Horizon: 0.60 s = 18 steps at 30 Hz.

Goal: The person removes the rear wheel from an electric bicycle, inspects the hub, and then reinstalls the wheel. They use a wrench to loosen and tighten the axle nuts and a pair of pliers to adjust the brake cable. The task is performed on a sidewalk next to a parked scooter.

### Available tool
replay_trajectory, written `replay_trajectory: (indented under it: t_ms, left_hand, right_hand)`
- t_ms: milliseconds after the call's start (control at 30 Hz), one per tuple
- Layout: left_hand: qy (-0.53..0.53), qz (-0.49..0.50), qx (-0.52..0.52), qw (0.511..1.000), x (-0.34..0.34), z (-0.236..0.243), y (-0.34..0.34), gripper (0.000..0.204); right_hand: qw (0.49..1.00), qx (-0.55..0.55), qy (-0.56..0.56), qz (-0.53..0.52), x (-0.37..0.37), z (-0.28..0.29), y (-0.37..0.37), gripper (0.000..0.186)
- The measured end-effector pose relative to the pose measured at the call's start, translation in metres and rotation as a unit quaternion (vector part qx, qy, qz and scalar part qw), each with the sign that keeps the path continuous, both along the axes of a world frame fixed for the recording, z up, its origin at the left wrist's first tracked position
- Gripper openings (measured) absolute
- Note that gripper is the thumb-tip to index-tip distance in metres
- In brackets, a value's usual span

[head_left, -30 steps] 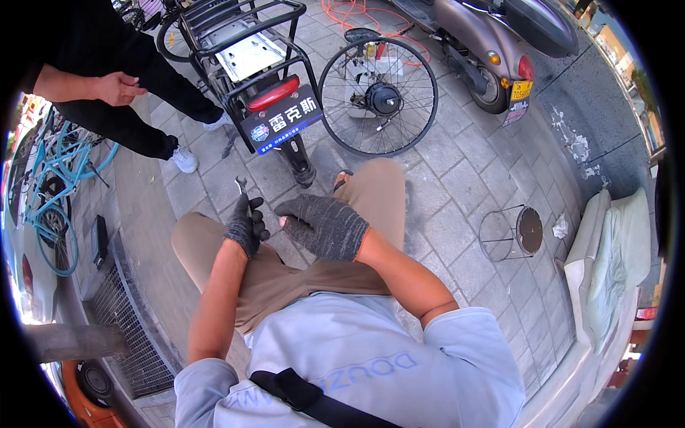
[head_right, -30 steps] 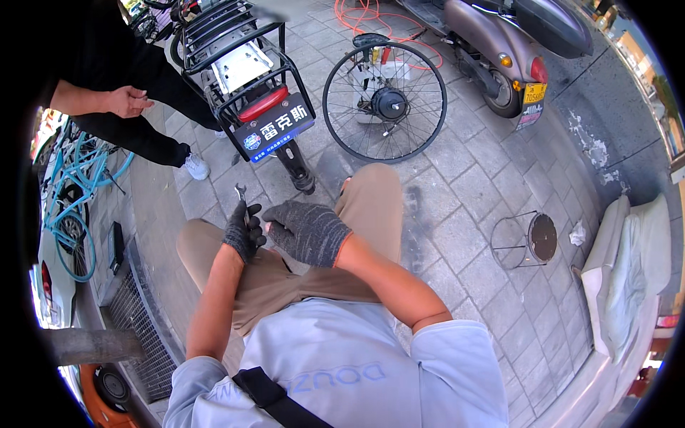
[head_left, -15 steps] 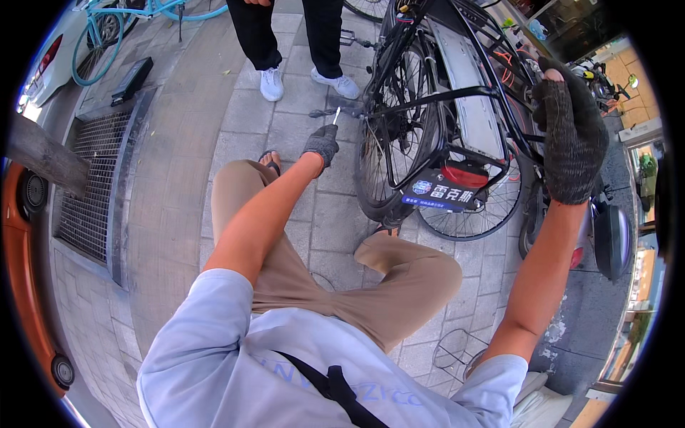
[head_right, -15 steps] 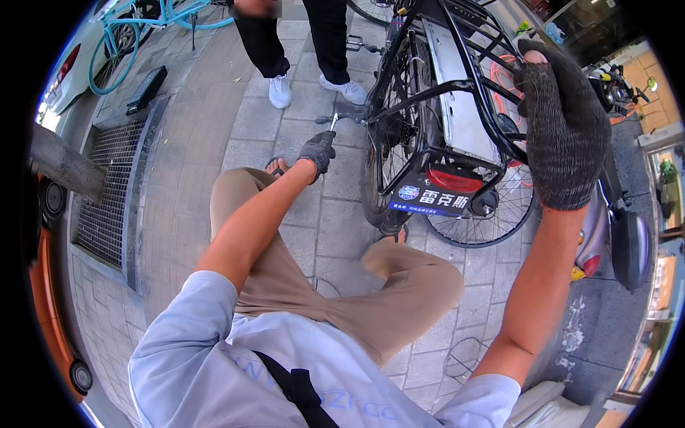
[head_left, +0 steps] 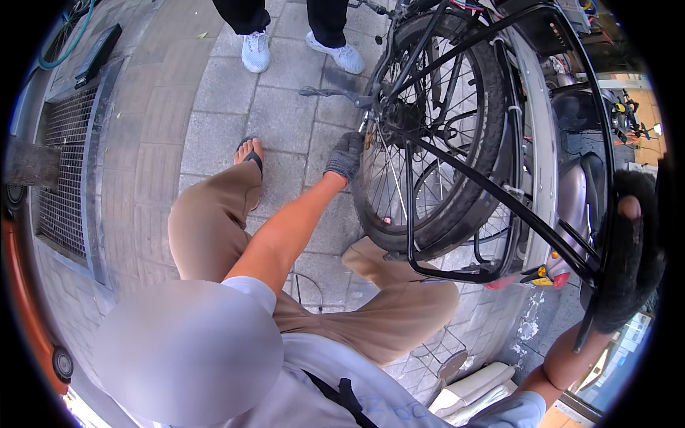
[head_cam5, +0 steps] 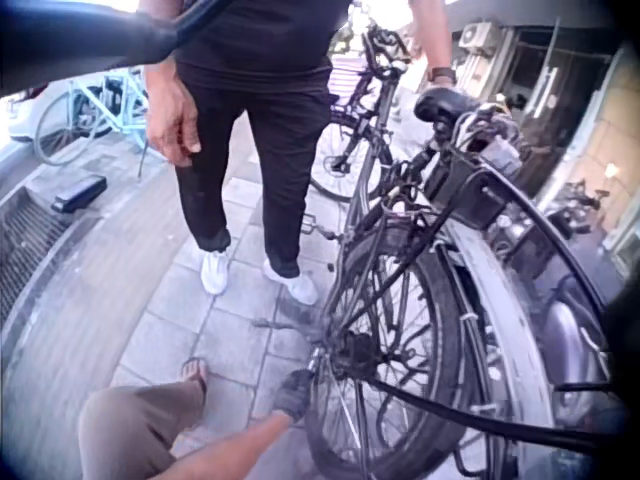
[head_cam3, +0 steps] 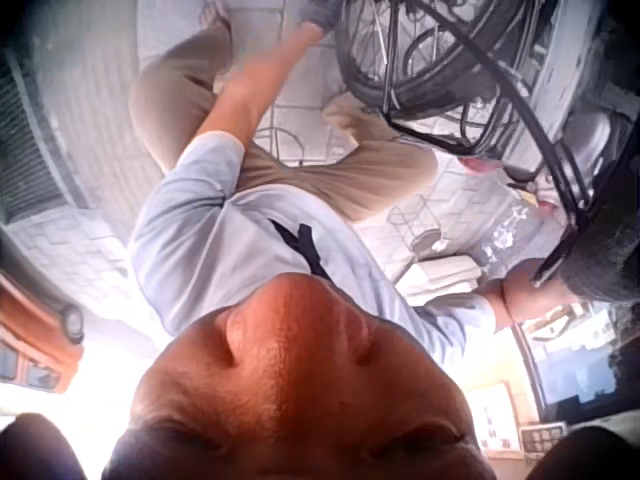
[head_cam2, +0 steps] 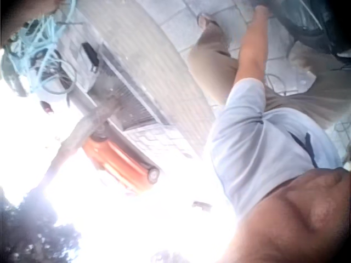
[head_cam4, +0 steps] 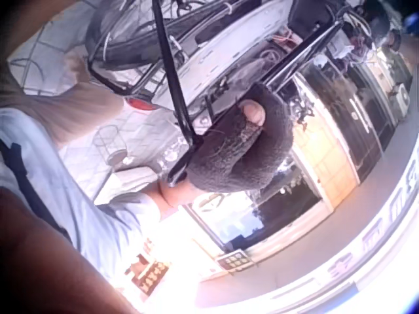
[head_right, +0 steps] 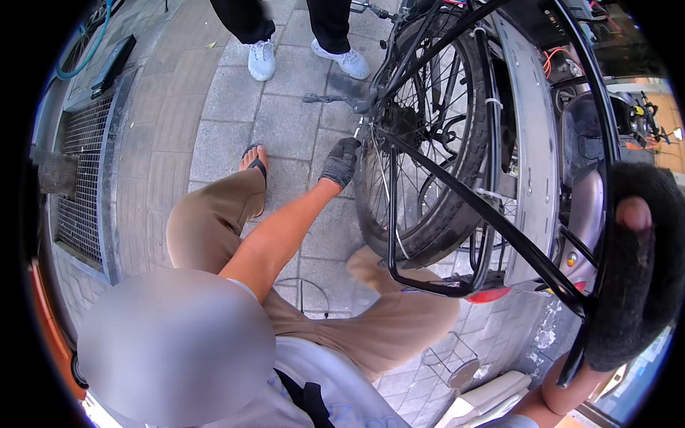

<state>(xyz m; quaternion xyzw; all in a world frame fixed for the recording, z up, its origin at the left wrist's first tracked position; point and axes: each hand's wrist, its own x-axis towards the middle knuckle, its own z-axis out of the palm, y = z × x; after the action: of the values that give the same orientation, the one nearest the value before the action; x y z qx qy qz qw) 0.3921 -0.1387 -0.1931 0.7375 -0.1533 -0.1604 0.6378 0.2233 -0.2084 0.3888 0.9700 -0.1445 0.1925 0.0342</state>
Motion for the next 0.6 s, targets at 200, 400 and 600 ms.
replay_trajectory:
  t_ms: [200,400,600]
  left_hand:
    - [0.089,0.0,-0.031,0.996,-0.002,0.003,-0.012,0.042]
    - [0.039,-0.023,0.0,0.999,0.02,-0.007,-0.001,0.046]
    - [-0.06,-0.099,0.013,0.993,0.047,-0.026,-0.002,0.046]
  right_hand:
    - [0.866,-0.469,0.14,0.1,-0.062,0.033,-0.071,0.027]
    - [0.974,-0.169,-0.037,-0.145,-0.046,0.001,-0.055,0.041]
    - [0.98,-0.066,-0.048,-0.181,-0.052,0.003,-0.053,0.049]
